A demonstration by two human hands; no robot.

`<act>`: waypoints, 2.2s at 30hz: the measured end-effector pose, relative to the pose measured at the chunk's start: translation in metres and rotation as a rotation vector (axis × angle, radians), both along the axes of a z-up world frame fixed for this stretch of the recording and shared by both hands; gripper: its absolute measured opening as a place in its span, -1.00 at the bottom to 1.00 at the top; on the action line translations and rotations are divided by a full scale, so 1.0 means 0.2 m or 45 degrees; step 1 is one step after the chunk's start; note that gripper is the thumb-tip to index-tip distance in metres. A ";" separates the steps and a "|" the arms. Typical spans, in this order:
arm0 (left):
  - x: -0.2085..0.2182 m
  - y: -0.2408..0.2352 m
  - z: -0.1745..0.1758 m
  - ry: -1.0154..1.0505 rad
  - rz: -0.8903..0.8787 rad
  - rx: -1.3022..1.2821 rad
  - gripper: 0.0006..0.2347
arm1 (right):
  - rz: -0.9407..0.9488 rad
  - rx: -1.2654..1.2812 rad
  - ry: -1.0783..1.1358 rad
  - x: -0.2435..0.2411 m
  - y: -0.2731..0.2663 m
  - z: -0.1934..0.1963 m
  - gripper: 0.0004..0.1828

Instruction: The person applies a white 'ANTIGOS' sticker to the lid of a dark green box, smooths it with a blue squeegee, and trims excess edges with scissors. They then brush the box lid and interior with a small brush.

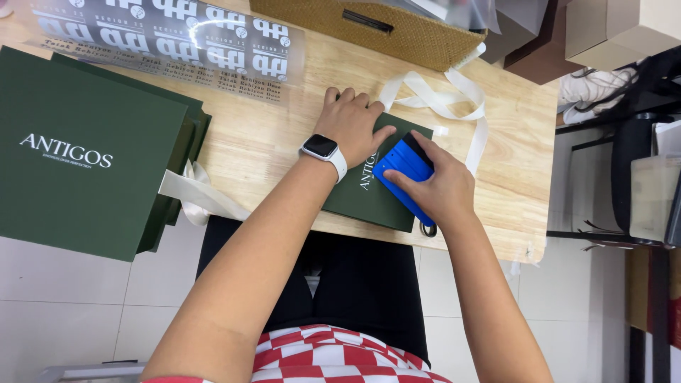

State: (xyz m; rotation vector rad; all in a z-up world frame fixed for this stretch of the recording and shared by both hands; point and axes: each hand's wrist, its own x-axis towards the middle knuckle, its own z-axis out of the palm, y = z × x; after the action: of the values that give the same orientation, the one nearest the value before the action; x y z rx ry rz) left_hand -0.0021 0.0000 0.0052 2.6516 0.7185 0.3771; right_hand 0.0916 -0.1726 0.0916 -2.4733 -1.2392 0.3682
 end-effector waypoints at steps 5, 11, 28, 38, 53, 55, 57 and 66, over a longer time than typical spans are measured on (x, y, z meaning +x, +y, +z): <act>0.00 0.00 0.00 0.014 -0.008 -0.020 -0.57 | -0.015 -0.084 0.036 -0.03 -0.04 0.03 -0.11; -0.01 0.00 0.01 0.016 -0.009 -0.006 -0.58 | -0.079 -0.024 0.088 0.02 -0.01 0.02 -0.11; 0.00 0.01 -0.01 -0.032 -0.013 0.024 -0.59 | -0.051 -0.071 0.091 0.00 0.01 0.03 -0.10; 0.00 0.00 0.00 0.008 -0.034 0.011 -0.59 | -0.028 -0.058 0.085 -0.01 0.01 0.03 -0.11; -0.02 -0.01 0.03 0.046 -0.058 0.034 -0.57 | -0.019 -0.028 0.024 -0.02 -0.04 0.00 -0.12; -0.03 -0.01 0.04 0.049 -0.071 0.032 -0.56 | -0.024 -0.055 0.043 -0.01 -0.08 0.01 -0.12; -0.03 -0.01 0.04 0.063 -0.064 0.037 -0.56 | -0.077 -0.017 0.120 0.04 -0.13 0.00 -0.15; -0.05 -0.05 0.02 0.106 -0.015 0.013 -0.55 | -0.837 0.193 0.140 1.07 -0.43 -0.63 -0.10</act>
State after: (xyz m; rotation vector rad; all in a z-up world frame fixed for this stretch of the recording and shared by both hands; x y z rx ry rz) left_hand -0.0125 -0.0102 0.0084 2.6939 0.7273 0.2691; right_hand 0.3049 -0.2591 -0.0336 -2.5099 -0.3485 0.2143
